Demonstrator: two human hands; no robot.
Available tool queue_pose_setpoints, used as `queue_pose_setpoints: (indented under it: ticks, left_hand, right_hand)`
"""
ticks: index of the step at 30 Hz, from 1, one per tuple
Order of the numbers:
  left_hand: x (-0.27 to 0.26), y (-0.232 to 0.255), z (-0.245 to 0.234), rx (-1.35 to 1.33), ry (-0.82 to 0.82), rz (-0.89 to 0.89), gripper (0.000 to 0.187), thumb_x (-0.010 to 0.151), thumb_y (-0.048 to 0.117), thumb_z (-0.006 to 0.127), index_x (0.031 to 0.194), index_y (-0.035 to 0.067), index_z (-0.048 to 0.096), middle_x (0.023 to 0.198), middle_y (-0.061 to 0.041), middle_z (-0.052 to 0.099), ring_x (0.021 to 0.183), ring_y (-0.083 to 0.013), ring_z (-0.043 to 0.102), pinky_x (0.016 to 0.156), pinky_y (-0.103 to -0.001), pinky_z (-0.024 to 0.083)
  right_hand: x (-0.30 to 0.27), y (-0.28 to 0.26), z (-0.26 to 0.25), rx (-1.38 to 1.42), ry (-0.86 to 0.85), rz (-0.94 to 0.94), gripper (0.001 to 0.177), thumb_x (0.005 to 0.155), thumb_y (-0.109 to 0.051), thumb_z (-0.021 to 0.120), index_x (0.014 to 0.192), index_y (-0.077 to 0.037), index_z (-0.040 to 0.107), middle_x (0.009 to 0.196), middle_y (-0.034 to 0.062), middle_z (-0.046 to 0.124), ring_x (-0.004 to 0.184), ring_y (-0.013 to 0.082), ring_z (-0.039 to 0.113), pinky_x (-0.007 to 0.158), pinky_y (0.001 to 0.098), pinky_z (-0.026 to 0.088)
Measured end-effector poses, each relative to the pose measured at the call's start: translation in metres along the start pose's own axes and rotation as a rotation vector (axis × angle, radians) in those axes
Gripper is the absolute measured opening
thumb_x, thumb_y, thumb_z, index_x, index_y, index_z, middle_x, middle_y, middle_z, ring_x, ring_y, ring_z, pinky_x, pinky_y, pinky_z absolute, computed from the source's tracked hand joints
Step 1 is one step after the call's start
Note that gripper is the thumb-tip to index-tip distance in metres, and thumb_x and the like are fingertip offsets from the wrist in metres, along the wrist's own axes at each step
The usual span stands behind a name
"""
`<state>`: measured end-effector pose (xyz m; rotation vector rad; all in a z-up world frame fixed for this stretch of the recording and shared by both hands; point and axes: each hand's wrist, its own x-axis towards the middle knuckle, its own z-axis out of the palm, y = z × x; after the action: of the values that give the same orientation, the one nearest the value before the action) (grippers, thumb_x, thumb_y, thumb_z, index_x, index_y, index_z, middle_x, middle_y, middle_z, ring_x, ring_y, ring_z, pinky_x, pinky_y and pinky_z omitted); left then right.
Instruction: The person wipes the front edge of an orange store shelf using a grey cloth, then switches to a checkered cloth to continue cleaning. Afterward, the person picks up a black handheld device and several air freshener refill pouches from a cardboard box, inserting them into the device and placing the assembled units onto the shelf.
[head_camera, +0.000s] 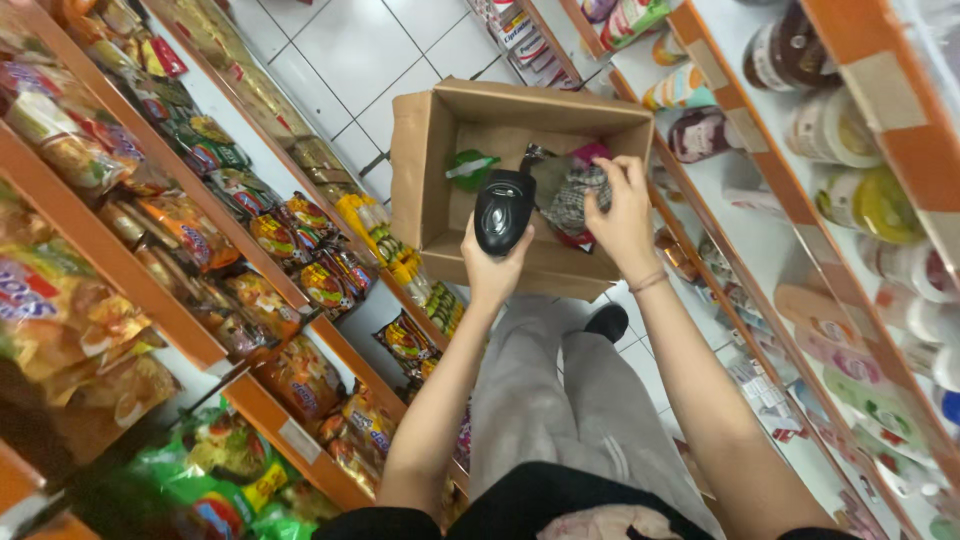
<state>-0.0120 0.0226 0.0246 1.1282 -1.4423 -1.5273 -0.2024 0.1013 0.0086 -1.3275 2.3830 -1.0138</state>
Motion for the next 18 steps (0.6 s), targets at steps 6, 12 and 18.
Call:
queue_pose_setpoints:
  ticks: [6, 12, 18]
  left_hand:
    - [0.047, -0.071, 0.004, 0.091, -0.039, -0.014, 0.035, 0.08, 0.01, 0.085, 0.108, 0.0, 0.065, 0.099, -0.009, 0.07, 0.089, -0.0175, 0.069, 0.084, -0.032, 0.056]
    - [0.063, -0.112, 0.003, 0.173, -0.115, -0.02, 0.032, 0.077, 0.008, 0.085, 0.103, 0.0, 0.067, 0.096, -0.011, 0.066, 0.086, -0.0216, 0.069, 0.08, -0.033, 0.055]
    - [0.065, -0.13, 0.004, 0.119, -0.121, -0.069, 0.034, 0.078, 0.007, 0.086, 0.105, 0.0, 0.067, 0.098, -0.01, 0.068, 0.088, -0.0195, 0.069, 0.083, -0.033, 0.056]
  right_hand:
    - [0.008, 0.096, 0.128, -0.608, -0.33, 0.049, 0.092, 0.061, -0.026, 0.088, 0.142, -0.006, 0.049, 0.14, 0.0224, 0.043, 0.129, 0.0444, 0.048, 0.105, 0.0495, 0.042]
    - [0.007, 0.159, 0.183, -0.892, -0.601, 0.295, 0.084, 0.065, -0.026, 0.084, 0.141, -0.01, 0.053, 0.128, 0.0202, 0.052, 0.115, 0.0425, 0.057, 0.097, 0.0506, 0.047]
    - [-0.003, 0.151, 0.19, -0.46, -0.703, 0.261, 0.059, 0.077, -0.021, 0.076, 0.133, -0.007, 0.061, 0.109, 0.0171, 0.065, 0.1, 0.0408, 0.067, 0.091, 0.0478, 0.053]
